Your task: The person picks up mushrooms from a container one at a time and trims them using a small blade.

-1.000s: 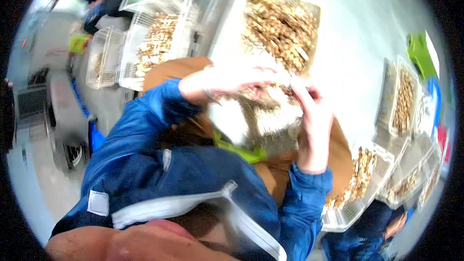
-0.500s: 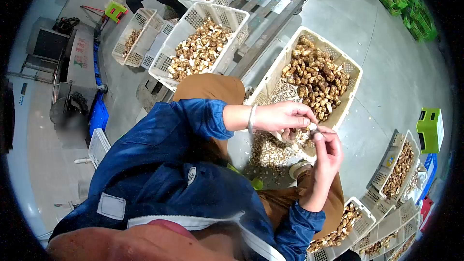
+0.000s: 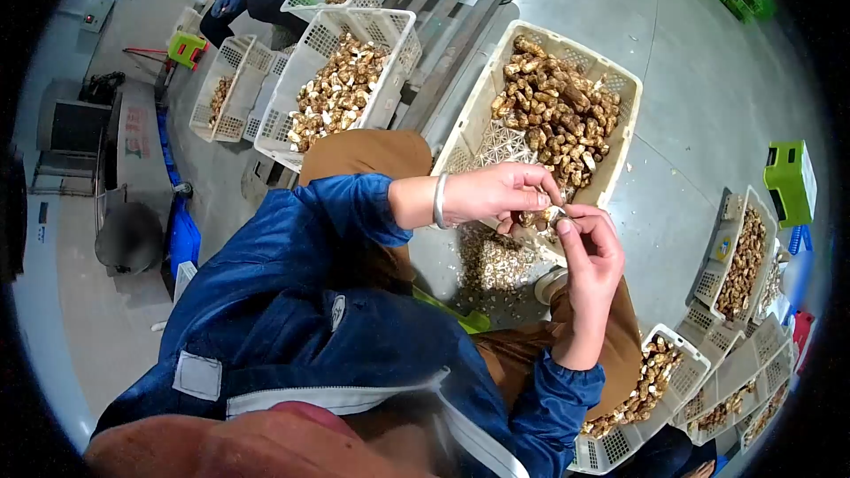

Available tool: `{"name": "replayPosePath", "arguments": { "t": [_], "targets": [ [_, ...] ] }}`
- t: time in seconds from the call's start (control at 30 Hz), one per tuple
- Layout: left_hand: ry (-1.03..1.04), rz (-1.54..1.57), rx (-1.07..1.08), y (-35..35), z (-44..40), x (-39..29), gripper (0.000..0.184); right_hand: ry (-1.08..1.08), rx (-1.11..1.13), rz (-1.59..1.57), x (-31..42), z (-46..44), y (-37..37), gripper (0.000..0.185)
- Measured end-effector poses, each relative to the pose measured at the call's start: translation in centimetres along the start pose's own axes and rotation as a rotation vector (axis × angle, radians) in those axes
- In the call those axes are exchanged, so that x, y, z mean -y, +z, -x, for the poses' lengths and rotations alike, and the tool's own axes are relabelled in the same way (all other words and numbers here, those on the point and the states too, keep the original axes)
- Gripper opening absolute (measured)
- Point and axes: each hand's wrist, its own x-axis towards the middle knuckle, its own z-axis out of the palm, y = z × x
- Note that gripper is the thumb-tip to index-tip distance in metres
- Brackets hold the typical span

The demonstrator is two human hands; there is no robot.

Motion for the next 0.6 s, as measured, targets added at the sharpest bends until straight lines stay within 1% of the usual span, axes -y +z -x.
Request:
{"name": "replayPosePath", "arguments": {
  "t": [0.07,0.1,0.13,0.17,0.2,0.27,0.33,0.37,0.4,0.47,0.53,0.6],
  "targets": [
    [-0.051,0.143,0.034,0.0,-0.2,0.1,0.021,0.153,-0.039,-0.247,-1.0,0.0,-1.2,0.005],
    [-0.075,0.166,0.047,0.1,0.0,-0.4,0.022,0.15,-0.015,-0.262,-0.9,0.2,-1.7,0.004],
    [-0.103,0.199,0.069,0.2,0.0,-0.8,0.022,0.156,-0.047,-0.246,-0.3,0.2,-1.3,0.005],
    [-0.098,0.208,0.05,0.0,-0.2,-0.6,0.023,0.141,-0.012,-0.211,-0.9,0.1,-1.7,0.006],
    [-0.103,0.223,0.051,0.0,-0.4,0.0,0.024,0.159,-0.066,-0.197,-0.9,0.4,-1.3,0.008],
    [-0.096,0.362,0.067,-0.3,-0.3,0.2,0.027,0.105,-0.039,-0.134,-0.7,0.2,-0.7,0.009],
    [-0.101,0.303,0.005,0.1,0.0,-0.1,0.032,-0.022,-0.028,-0.061,-1.1,0.4,-0.7,0.01],
    [-0.108,0.275,0.03,0.4,0.1,-0.5,0.038,0.07,-0.04,-0.097,-1.0,0.4,-0.8,0.013],
    [-0.106,0.244,0.047,0.7,0.4,-0.9,0.044,0.096,-0.035,-0.087,-0.8,0.4,-0.8,0.015],
    [-0.076,0.01,0.059,1.0,0.5,-0.6,0.043,0.041,-0.033,-0.167,-1.3,0.6,-0.9,0.016],
    [-0.036,-0.081,0.056,1.8,1.0,-0.6,0.045,0.077,-0.046,-0.188,-1.3,1.4,-1.1,0.015],
    [0.017,-0.168,-0.017,2.0,0.7,-0.3,0.045,0.133,-0.078,-0.24,-1.7,1.1,-1.0,0.014]
  ]
}}
